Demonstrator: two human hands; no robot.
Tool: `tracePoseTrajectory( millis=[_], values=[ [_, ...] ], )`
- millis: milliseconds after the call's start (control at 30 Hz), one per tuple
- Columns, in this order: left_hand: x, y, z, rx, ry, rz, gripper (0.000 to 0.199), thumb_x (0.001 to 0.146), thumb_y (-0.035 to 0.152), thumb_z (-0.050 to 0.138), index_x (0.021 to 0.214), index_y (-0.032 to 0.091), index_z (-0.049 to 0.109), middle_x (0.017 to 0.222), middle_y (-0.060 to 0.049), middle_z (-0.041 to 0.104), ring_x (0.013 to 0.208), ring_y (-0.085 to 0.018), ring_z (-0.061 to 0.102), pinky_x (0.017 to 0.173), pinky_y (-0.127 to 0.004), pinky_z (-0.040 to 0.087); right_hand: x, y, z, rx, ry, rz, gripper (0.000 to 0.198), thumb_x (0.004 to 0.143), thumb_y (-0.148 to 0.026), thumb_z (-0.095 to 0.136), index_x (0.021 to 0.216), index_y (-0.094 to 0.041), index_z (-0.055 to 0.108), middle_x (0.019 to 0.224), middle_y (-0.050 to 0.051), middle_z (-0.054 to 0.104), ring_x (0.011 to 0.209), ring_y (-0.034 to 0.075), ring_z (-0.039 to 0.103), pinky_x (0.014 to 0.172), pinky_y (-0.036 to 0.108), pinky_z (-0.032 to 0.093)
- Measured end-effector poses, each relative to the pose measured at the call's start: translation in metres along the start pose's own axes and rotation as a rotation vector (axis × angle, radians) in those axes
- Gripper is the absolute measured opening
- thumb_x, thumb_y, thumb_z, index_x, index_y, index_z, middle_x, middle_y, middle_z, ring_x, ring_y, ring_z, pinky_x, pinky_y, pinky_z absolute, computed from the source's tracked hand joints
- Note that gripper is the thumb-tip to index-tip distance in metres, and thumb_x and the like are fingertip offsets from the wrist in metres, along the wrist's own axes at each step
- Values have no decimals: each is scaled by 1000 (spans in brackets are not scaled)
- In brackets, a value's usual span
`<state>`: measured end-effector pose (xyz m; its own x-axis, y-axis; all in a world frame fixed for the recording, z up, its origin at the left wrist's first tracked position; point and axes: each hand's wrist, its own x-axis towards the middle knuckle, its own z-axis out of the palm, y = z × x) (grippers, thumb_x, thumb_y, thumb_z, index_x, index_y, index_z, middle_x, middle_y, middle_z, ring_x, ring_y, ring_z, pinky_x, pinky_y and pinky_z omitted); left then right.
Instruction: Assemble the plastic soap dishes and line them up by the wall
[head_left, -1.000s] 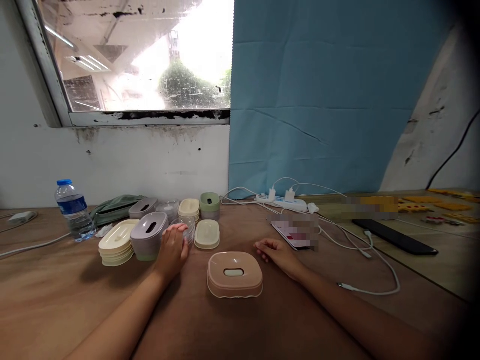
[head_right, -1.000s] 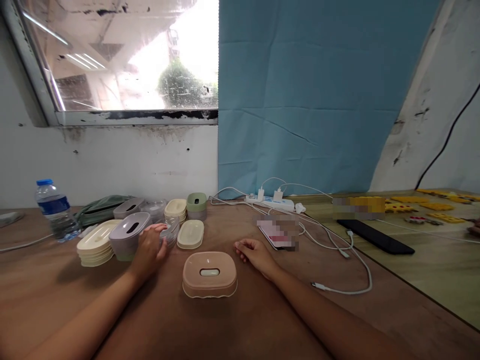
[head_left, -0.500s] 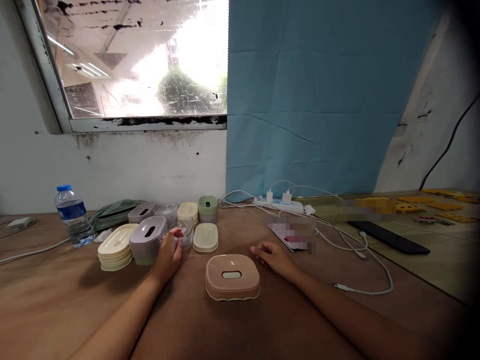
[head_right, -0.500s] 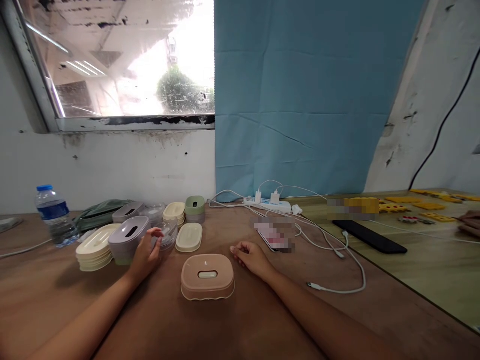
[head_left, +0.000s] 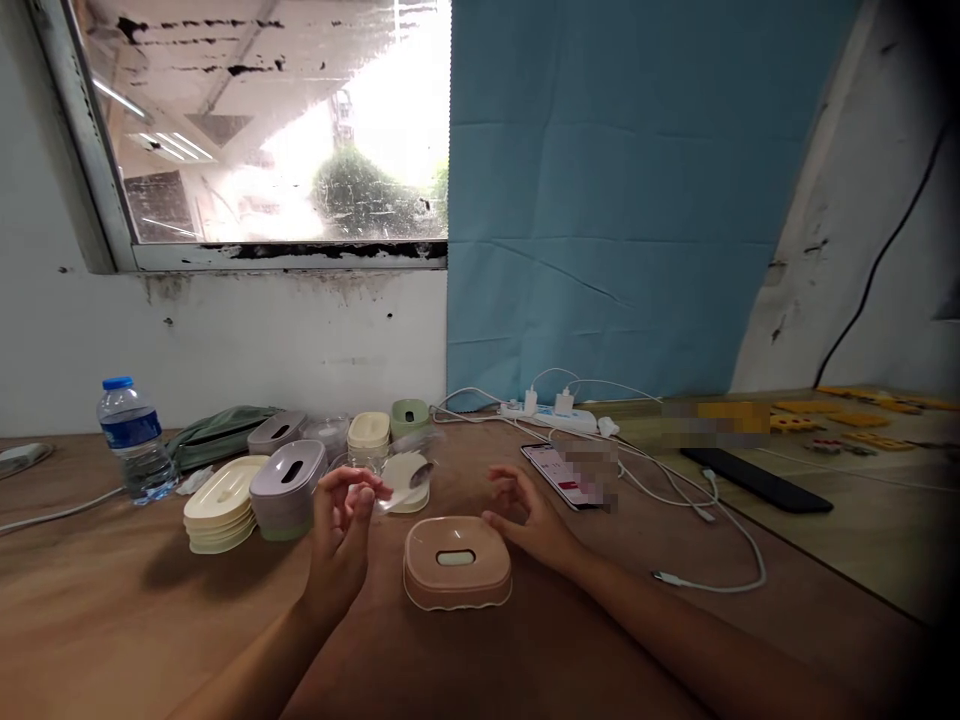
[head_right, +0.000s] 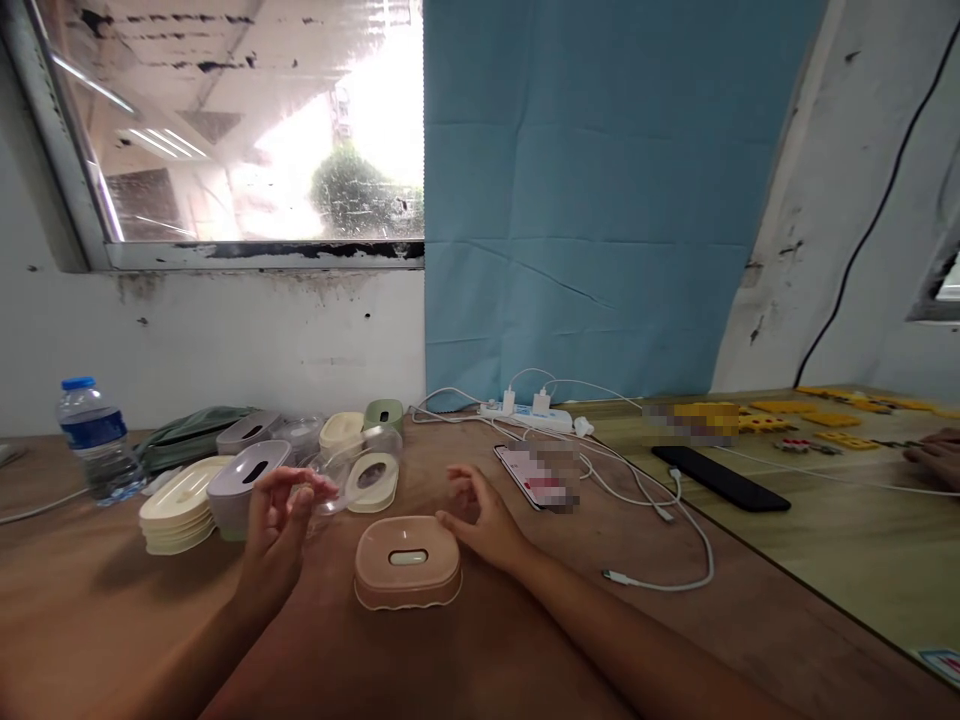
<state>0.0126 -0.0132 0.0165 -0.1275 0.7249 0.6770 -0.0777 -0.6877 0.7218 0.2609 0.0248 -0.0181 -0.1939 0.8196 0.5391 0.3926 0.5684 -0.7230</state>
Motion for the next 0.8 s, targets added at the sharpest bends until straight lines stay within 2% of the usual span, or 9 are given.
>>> tracePoseTrajectory(
  millis=[67, 133, 233, 300, 467, 533, 633, 700, 800],
  values=[
    [2, 4, 4, -156, -38, -168, 19, 82, 32, 49, 97, 25, 41, 89, 1, 50, 78, -13, 57, 73, -32, 49, 2, -19, -2, -26, -19, -120, 69, 69, -31, 63, 126, -26, 24, 126, 9, 37, 99, 20, 49, 82, 33, 44],
    [4, 1, 6, -317, -59, -303, 23, 80, 33, 52, 98, 26, 40, 88, 2, 48, 75, -12, 57, 67, -30, 50, 3, -37, -4, -70, -94, -207, 86, 64, -31, 68, 132, -27, 16, 134, 10, 26, 110, 23, 42, 91, 36, 39],
    [5, -8, 6, -490, -73, -447, 29, 78, 32, 57, 99, 26, 39, 84, 3, 48, 70, -11, 56, 60, -25, 49, 2, -54, -6, -147, -186, -256, 90, 60, -32, 72, 133, -27, 20, 138, 8, 17, 122, 27, 28, 99, 38, 32],
    [3, -12, 7, -554, -75, -521, 30, 76, 30, 59, 99, 25, 39, 82, 3, 49, 68, -10, 56, 60, -24, 48, -1, -57, -5, -187, -209, -241, 83, 62, -33, 71, 131, -27, 25, 137, 7, 21, 124, 27, 24, 101, 41, 29],
    [-1, -17, 7, -589, -83, -655, 35, 73, 24, 63, 99, 21, 40, 82, 1, 54, 68, -11, 57, 69, -27, 46, -6, -51, -3, -208, -203, -211, 83, 55, -28, 73, 127, -24, 33, 125, 9, 41, 111, 26, 42, 94, 40, 37],
    [-2, -21, 5, -532, -110, -669, 34, 72, 28, 63, 97, 19, 42, 88, -2, 56, 75, -13, 58, 76, -31, 44, -6, -46, -4, -182, -176, -227, 84, 49, -24, 74, 124, -23, 37, 119, 8, 45, 104, 25, 47, 90, 37, 40],
    [-7, -31, -3, -328, -191, -598, 37, 70, 33, 64, 100, 19, 46, 103, -6, 54, 96, -19, 52, 88, -33, 38, -4, -33, -6, -101, -153, -210, 81, 45, -22, 75, 119, -21, 41, 114, 8, 49, 100, 26, 50, 88, 36, 41],
    [-11, -37, -10, -166, -319, -530, 43, 70, 33, 64, 107, 20, 46, 111, -7, 50, 107, -21, 45, 93, -34, 33, -4, -19, -6, -8, -151, -165, 78, 46, -25, 74, 117, -19, 42, 114, 10, 50, 101, 26, 50, 89, 37, 41],
    [-16, -41, -18, 22, -516, -446, 58, 65, 29, 69, 115, 22, 40, 118, -9, 45, 113, -24, 39, 98, -39, 29, -6, 0, -1, 150, -177, -98, 73, 51, -31, 73, 116, -17, 43, 113, 12, 50, 104, 28, 49, 90, 40, 39]
  ],
)
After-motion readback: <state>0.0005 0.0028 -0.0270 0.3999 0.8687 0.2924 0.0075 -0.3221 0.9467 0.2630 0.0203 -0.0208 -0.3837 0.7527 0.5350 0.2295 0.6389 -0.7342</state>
